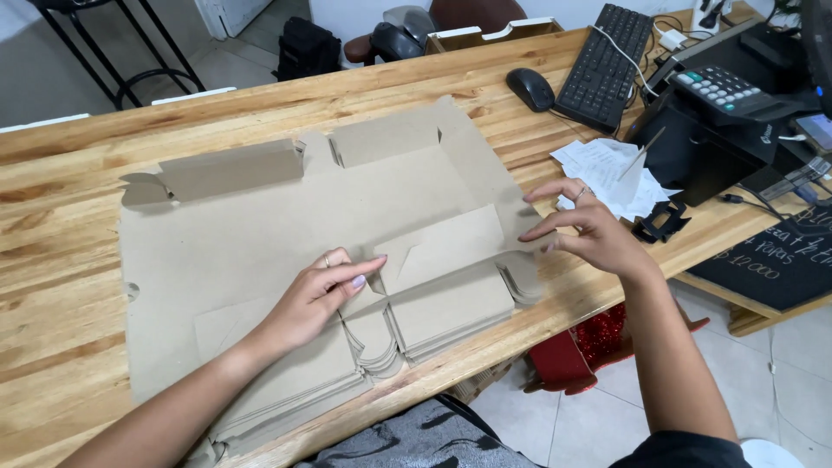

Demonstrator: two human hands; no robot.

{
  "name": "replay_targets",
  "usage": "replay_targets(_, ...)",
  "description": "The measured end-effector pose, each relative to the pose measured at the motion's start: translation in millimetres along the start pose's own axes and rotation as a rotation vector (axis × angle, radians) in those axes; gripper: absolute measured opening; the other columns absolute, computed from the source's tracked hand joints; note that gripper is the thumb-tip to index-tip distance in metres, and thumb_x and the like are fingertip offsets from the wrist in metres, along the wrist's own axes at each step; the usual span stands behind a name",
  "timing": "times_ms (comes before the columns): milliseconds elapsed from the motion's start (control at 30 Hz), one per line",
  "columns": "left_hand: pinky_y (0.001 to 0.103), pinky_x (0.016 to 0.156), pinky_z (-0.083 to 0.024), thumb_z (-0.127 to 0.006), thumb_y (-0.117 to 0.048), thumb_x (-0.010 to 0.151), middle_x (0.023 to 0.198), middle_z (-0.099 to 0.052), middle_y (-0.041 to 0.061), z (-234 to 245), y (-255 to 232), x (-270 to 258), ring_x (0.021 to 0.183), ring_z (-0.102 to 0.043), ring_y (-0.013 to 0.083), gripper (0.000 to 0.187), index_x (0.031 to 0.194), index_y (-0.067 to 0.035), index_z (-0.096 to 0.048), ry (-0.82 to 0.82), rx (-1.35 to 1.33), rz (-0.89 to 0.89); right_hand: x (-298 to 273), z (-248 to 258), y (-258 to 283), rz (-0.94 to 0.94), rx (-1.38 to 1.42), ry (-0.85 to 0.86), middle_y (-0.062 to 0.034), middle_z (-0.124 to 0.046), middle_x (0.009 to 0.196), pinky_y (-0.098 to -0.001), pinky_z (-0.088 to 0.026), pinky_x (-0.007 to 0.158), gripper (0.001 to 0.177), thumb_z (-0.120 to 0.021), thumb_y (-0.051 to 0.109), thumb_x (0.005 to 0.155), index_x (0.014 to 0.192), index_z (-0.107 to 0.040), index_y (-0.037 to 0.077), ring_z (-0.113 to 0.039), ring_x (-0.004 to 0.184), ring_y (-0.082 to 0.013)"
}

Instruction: The person assembles flat-packed cardboard boxes by folding the side flaps, interlocking the tabs, and securing the structure. They repeat this process for multiple boxes, stacking the finished ones on the left side of the table.

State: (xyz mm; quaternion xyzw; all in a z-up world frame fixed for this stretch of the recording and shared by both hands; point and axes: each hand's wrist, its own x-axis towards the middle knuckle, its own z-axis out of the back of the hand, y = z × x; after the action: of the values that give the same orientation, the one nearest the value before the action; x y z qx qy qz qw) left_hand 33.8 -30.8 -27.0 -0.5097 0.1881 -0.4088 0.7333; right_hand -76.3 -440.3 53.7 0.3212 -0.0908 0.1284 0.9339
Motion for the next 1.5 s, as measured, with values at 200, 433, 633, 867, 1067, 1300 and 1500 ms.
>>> replay_targets(200, 0.042, 0.09, -0.047, -0.049, -0.014, 0.104, 0.088, -0.053, 0.01, -3.4, -5.5, 1.2, 0.089, -0.056, 0.0286, 0.039, 0.14, -0.012, -0.065, -0.029, 0.091, -0.064, -12.9, -61.4, -73.9, -0.465, 0.153, -0.162, -0.0085, -0.06, 0.124, -0.0466, -0.051, 0.099, 0.024, -0.076, 0.033, 0.095, 0.089, -0.076, 0.01, -0.063, 0.119, -0.0281)
replay_targets(433, 0.039, 0.087, -0.047, -0.051, -0.012, 0.104, 0.084, -0.052, 0.008, -6.1, -7.0, -3.1, 0.083, -0.053, 0.025, 0.036, 0.137, -0.01, -0.067, -0.118, 0.063, -0.167, -4.9, -60.9, 3.8, -0.725, -0.033, -0.266, -0.0151, -0.061, 0.114, -0.0493, -0.056, 0.085, 0.035, -0.065, 0.04, 0.105, 0.094, -0.071, 0.007, -0.067, 0.097, -0.0364)
replay_targets(633, 0.036, 0.086, -0.046, -0.052, -0.012, 0.104, 0.082, -0.051, 0.006, -8.0, -2.1, -4.9, 0.082, -0.049, 0.0208, 0.035, 0.136, -0.011, -0.067, -0.164, 0.048, -0.198, 3.9, -80.1, -13.1, -0.615, 0.529, -0.477, -0.0189, -0.056, 0.107, -0.0481, -0.059, 0.092, 0.026, -0.067, 0.02, 0.105, 0.105, -0.053, -0.002, -0.065, 0.101, -0.0335)
replay_targets(867, 0.04, 0.087, -0.045, -0.051, -0.012, 0.104, 0.083, -0.051, 0.007, -6.6, -8.0, -0.9, 0.083, -0.049, 0.0244, 0.035, 0.134, -0.01, -0.068, -0.088, 0.087, -0.192, 0.6, -93.6, -9.8, -0.704, 0.672, -0.585, -0.0255, -0.069, 0.101, -0.0327, -0.063, 0.071, 0.086, -0.08, 0.003, 0.085, 0.157, -0.034, 0.014, -0.071, 0.082, -0.0245)
replay_targets(1067, 0.046, 0.09, -0.046, -0.054, -0.01, 0.102, 0.089, -0.057, 0.014, -5.1, -18.7, 1.0, 0.088, -0.053, 0.032, 0.033, 0.132, -0.008, -0.068, -0.098, 0.124, -0.194, 22.6, -81.8, 75.8, -0.805, 0.153, -0.529, -0.0292, -0.069, 0.109, -0.0453, -0.055, 0.086, 0.079, -0.075, 0.004, 0.089, 0.156, -0.04, 0.024, -0.065, 0.1, -0.0362)
replay_targets(1300, 0.046, 0.106, -0.044, -0.055, -0.025, 0.101, 0.146, -0.058, 0.011, 0.5, -42.9, -3.8, 0.12, -0.06, 0.0299, 0.047, 0.147, -0.017, -0.045, -0.123, 0.173, -0.105, 37.8, -103.3, 131.7, 0.082, -0.577, -0.343, -0.0214, -0.045, 0.163, -0.0767, 0.005, 0.12, 0.079, -0.048, -0.025, 0.056, 0.126, -0.059, 0.009, -0.031, 0.159, -0.0453)
replay_targets(1500, 0.046, 0.106, -0.051, -0.05, -0.005, 0.098, 0.131, -0.045, 0.012, 14.0, -30.8, -20.0, 0.128, -0.051, 0.0334, 0.049, 0.145, -0.009, -0.037, -0.281, 0.163, -0.161, 80.1, -157.3, 158.1, 0.268, -0.247, 0.074, -0.0218, -0.038, 0.152, -0.0575, -0.034, 0.115, 0.11, -0.085, 0.037, 0.074, 0.159, -0.022, 0.006, -0.05, 0.137, -0.0355)
